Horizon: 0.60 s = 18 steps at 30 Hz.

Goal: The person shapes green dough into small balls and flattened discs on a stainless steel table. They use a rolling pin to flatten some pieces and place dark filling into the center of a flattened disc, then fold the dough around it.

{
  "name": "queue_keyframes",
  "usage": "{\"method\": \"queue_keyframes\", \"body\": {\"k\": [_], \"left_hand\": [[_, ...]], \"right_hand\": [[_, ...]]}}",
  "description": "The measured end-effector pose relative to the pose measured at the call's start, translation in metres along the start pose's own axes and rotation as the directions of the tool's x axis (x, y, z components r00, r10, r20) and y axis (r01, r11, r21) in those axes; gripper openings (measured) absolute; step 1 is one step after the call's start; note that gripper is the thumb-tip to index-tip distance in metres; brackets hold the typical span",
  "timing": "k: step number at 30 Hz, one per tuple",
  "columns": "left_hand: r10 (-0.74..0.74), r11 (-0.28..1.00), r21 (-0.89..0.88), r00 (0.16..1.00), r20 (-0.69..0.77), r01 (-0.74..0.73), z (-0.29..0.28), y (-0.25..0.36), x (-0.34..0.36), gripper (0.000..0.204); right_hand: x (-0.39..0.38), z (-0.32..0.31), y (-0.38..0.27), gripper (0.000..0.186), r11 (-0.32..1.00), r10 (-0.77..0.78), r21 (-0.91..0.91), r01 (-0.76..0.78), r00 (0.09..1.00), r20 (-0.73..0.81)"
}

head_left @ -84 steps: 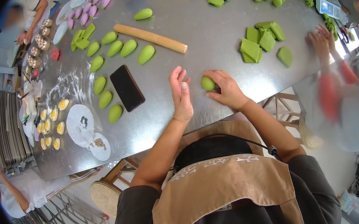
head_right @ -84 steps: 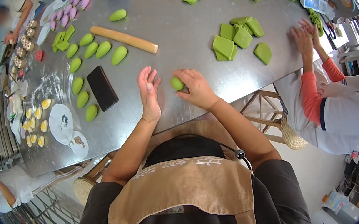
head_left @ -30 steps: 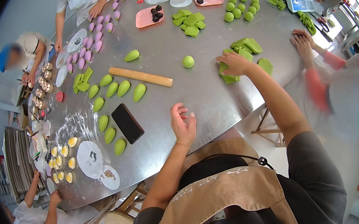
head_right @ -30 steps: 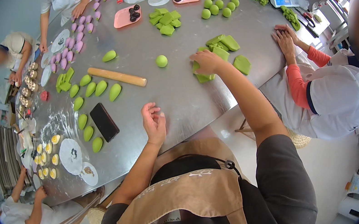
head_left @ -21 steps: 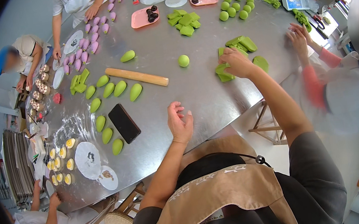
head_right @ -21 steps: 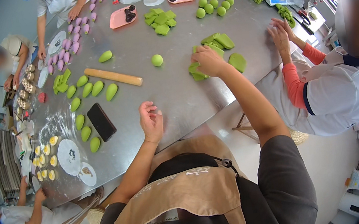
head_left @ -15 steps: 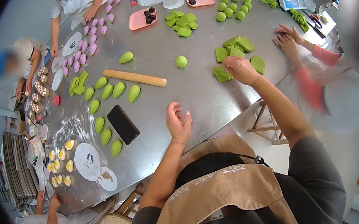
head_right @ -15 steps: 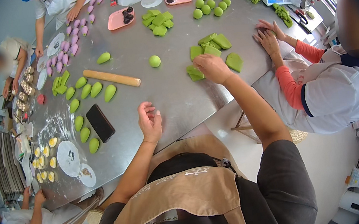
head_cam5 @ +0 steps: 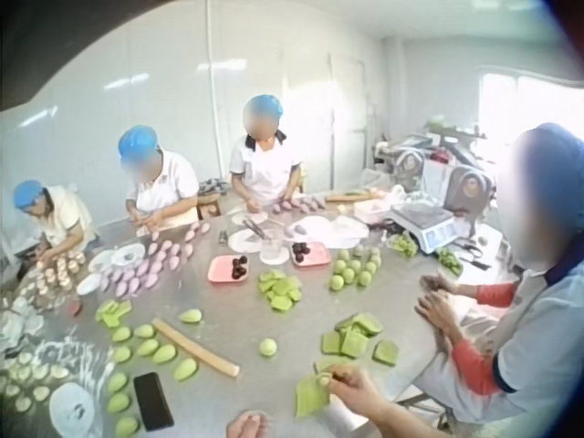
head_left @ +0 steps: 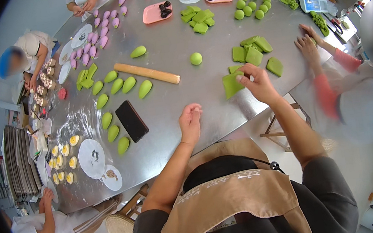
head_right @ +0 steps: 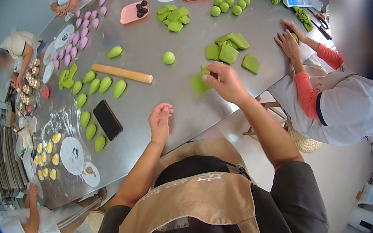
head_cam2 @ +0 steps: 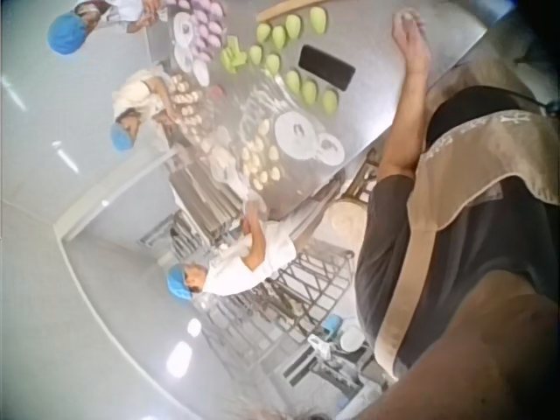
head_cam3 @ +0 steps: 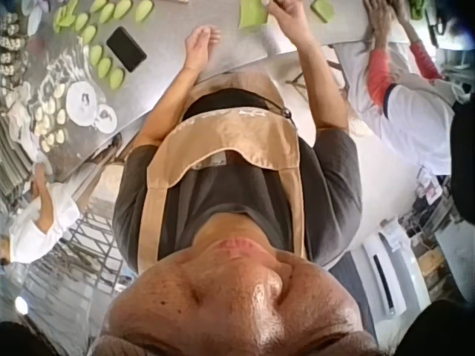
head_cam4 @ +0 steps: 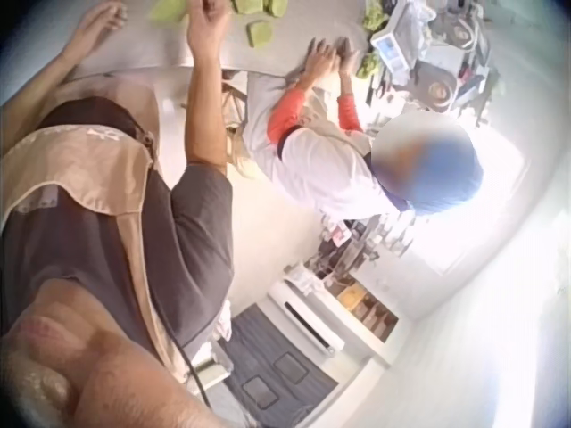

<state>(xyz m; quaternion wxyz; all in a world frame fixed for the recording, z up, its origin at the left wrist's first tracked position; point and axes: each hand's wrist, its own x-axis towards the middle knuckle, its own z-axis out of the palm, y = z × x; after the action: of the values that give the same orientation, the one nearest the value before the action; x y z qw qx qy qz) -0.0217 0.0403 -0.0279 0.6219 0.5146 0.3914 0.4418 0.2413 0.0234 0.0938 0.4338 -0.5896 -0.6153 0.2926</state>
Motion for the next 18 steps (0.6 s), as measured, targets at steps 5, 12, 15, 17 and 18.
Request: {"method": "queue_keyframes", "body": {"k": [5,12,15,17,18], "left_hand": [[-0.347,0.656,-0.474,0.793,0.501,0.587,0.013,0.037,-0.011,0.045],[-0.576,0.808,-0.043,0.803,0.155,0.588,0.015,0.037,-0.017,0.03],[-0.593,0.799,0.034,0.779,0.202,0.6,0.015,0.041,-0.016,0.029],[-0.592,0.792,0.003,0.767,0.247,0.61,0.01,0.039,-0.014,0.029],[-0.585,0.782,-0.05,0.759,0.284,0.621,0.004,0.034,-0.013,0.028]], "right_hand": [[-0.02,0.053,0.017,0.021,0.864,0.244,0.383,-0.326,0.938,0.248],[-0.046,0.103,0.033,0.013,0.988,0.035,0.145,-0.057,0.988,0.148],[-0.048,0.098,0.048,0.014,0.955,0.04,0.275,-0.107,0.97,0.239],[-0.047,0.099,0.027,0.013,0.972,0.141,0.145,-0.186,0.951,0.274],[-0.046,0.099,0.018,0.013,0.972,0.193,0.078,-0.223,0.939,0.287]]}}
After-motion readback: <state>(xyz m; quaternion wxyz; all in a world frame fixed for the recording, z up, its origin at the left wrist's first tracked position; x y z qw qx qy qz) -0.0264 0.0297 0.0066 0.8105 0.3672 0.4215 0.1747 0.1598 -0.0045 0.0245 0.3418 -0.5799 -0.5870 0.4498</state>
